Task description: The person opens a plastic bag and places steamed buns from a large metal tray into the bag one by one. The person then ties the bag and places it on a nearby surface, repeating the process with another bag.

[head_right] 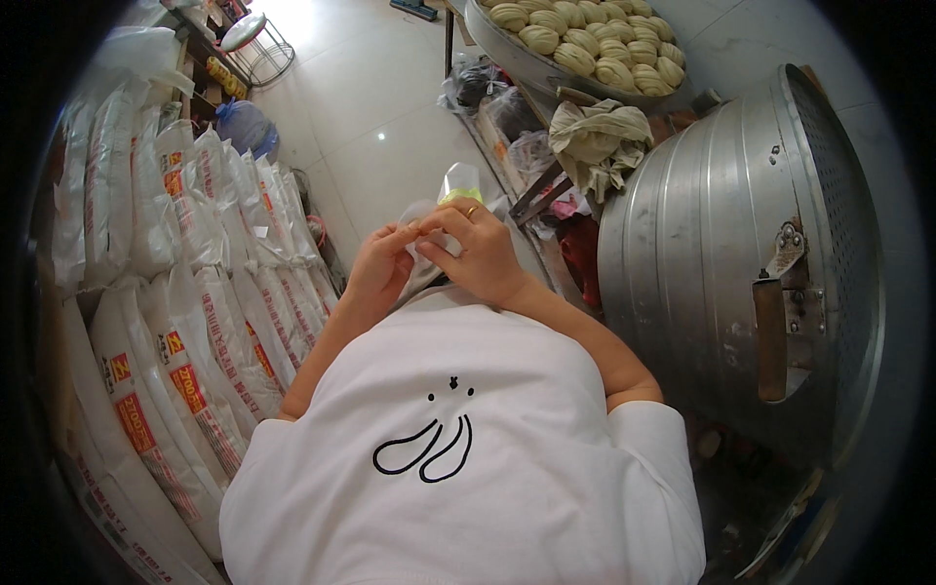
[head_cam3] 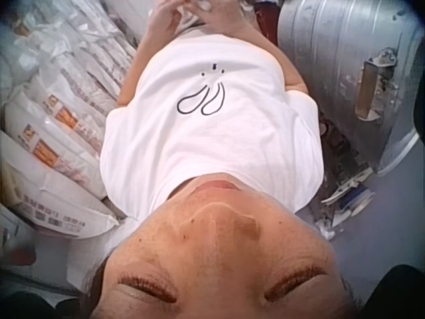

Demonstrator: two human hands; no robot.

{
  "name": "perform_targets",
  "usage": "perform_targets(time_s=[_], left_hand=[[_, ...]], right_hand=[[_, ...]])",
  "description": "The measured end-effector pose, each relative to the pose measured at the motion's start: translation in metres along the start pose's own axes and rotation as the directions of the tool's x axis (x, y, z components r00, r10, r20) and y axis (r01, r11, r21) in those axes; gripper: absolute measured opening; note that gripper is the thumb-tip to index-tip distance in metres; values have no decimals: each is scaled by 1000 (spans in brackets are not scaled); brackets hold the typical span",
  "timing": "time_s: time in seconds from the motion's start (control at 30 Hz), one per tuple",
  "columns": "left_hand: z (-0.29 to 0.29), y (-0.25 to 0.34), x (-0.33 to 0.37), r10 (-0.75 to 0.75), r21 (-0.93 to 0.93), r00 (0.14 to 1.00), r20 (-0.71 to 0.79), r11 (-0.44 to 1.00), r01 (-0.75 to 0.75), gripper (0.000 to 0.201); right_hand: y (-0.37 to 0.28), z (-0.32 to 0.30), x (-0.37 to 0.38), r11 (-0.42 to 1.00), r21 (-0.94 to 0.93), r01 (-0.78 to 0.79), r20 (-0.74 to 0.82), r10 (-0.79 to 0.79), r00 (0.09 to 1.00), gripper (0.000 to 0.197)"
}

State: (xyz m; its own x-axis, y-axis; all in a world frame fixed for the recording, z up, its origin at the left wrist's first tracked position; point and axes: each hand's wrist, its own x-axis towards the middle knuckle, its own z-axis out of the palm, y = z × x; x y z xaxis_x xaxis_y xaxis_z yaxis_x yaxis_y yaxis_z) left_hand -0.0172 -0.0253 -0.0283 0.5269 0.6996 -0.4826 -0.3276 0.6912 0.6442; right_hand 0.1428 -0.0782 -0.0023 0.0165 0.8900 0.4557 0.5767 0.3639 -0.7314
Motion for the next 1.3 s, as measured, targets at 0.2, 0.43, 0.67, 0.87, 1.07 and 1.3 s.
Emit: perform_targets(time_s=[0.2, 0.43, 0.67, 0.87, 1.07, 1.3], left_hand=[[3, -4, -3, 200, 225, 978, 60, 952, -209, 24], [-1, -4, 6, 390, 463, 913, 118, 792, -398, 25], [-16, 13, 13, 394, 532, 917, 64, 764, -365, 21], [-17, 26, 25, 479, 621, 712, 513, 366, -693, 8], [-30, 45, 35, 287, 696, 752, 593, 286, -658, 11], [-46, 82, 58, 42, 576, 933, 357, 776, -255, 25]], right_hand=[[2, 2, 1, 987, 49, -151, -12, 152, 988, 19], [-1, 2, 7, 993, 93, -74, -52, 79, 996, 13], [17, -20, 14, 350, 852, -390, 135, 572, 809, 16], [36, 9, 21, 563, 560, -607, 202, 618, 760, 27], [21, 25, 53, 651, 534, -539, 221, 508, 832, 28], [11, 34, 84, 620, 543, -566, 320, 470, 823, 24]])
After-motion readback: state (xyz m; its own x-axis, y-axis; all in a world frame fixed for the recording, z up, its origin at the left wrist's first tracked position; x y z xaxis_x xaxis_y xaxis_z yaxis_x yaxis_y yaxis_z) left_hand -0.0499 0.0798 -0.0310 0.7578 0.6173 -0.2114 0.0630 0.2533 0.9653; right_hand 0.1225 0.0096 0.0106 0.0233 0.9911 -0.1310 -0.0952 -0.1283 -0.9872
